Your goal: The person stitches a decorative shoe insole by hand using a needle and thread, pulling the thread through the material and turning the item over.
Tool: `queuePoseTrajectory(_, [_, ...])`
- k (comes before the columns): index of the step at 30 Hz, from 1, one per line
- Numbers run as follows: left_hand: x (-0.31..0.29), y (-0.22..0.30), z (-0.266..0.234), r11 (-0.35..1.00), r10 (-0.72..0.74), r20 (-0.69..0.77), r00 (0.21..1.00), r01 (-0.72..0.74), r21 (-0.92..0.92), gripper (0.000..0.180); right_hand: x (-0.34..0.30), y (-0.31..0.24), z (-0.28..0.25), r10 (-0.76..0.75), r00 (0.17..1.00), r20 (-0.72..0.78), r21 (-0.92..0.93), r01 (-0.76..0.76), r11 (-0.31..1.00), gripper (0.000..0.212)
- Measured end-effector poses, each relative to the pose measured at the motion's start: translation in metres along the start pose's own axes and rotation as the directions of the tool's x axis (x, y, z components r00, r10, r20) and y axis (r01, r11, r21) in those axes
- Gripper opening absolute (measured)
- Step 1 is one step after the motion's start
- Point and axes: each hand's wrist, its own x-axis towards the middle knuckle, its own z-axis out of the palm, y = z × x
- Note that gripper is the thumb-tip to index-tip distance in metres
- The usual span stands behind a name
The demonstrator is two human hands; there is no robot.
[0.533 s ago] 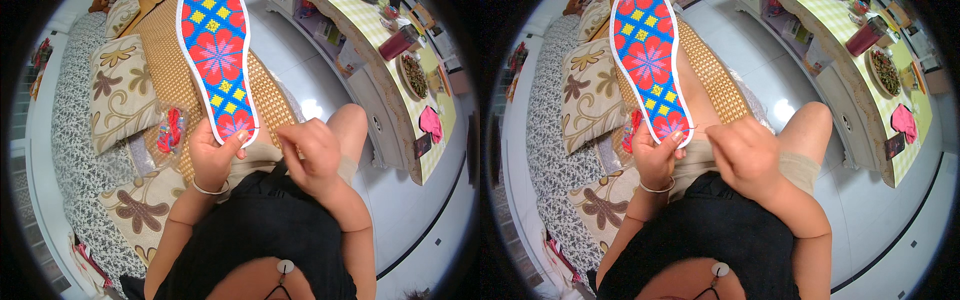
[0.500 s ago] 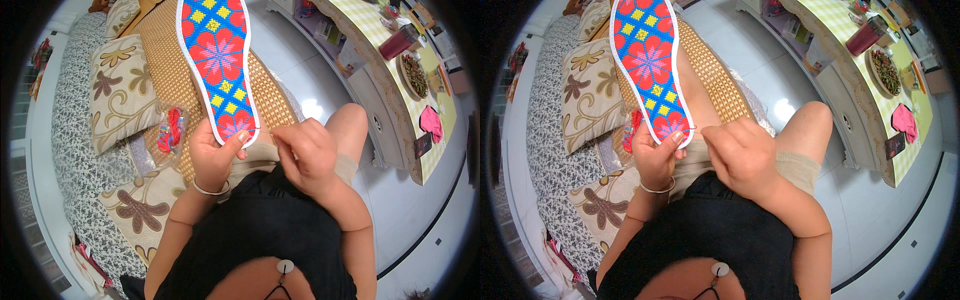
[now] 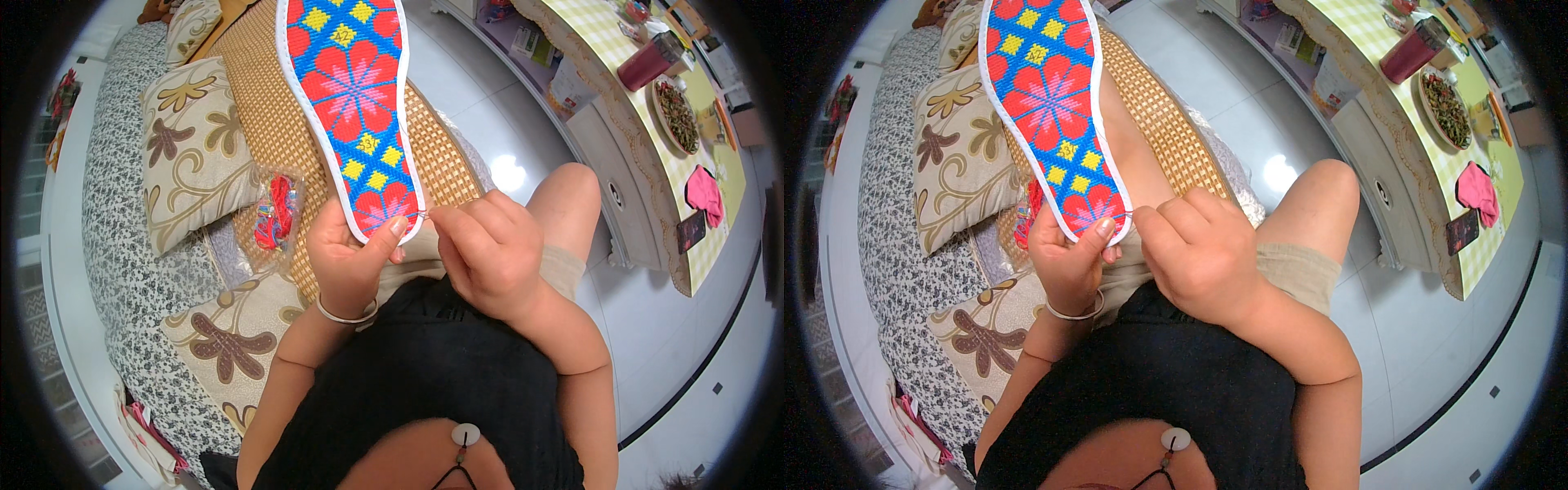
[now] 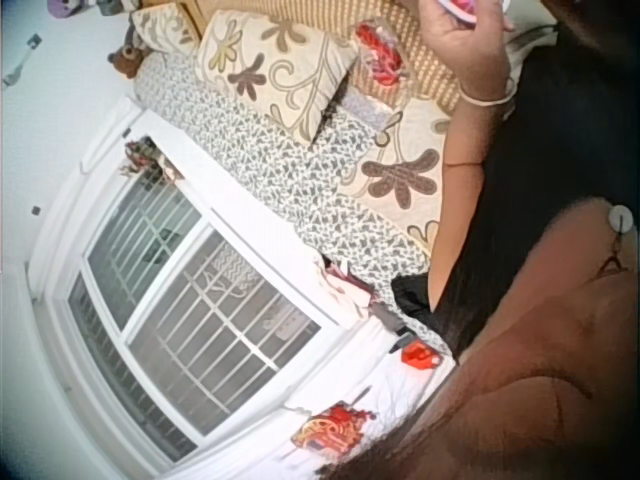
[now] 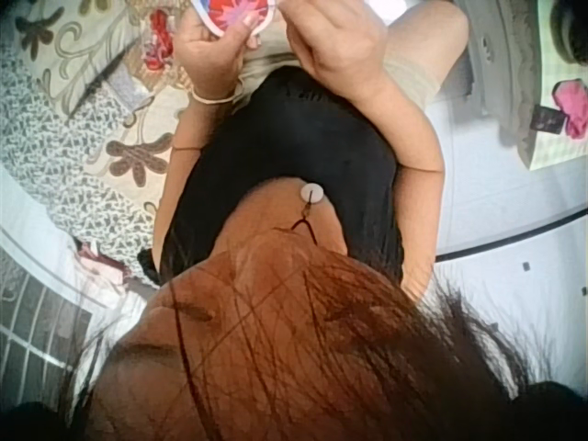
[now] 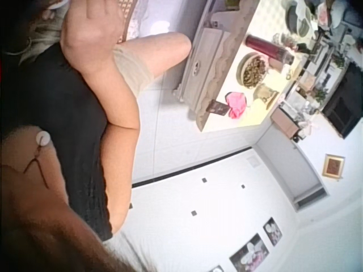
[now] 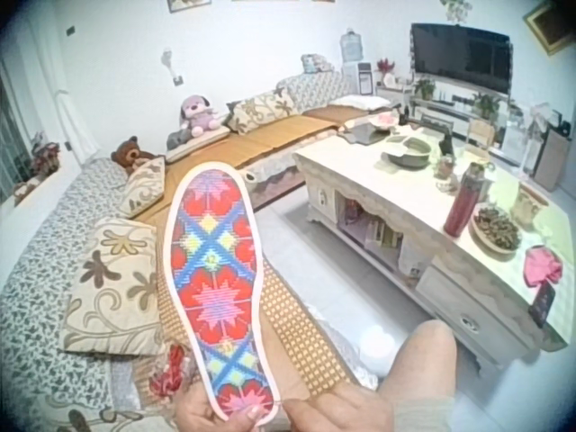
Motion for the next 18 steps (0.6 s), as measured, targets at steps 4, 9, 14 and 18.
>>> queuePoseTrajectory(4, [-0.001,-0.001,0.0,1.0,0.016,0.005,1.0,-0.016,0.026,0.018,0.0,0.0,0.0,-0.019,1.0,0.018,-0.024,0.02,1.0,0.025])
queuePoseTrajectory(9, [-0.004,-0.003,-0.001,0.988,0.058,0.024,0.998,-0.061,0.139,0.018,0.001,-0.002,-0.001,-0.054,0.996,0.075,-0.059,0.058,0.997,0.024])
queuePoseTrajectory(14, [-0.006,-0.007,0.001,0.903,0.229,0.092,0.969,-0.247,0.352,0.016,0.005,-0.005,0.004,-0.073,0.991,0.111,-0.076,0.082,0.994,0.022])
queuePoseTrajectory(18, [-0.005,-0.008,0.0,0.934,0.202,0.047,0.978,-0.207,0.291,0.015,0.002,-0.002,0.012,-0.035,0.999,0.042,-0.076,0.038,0.996,0.019])
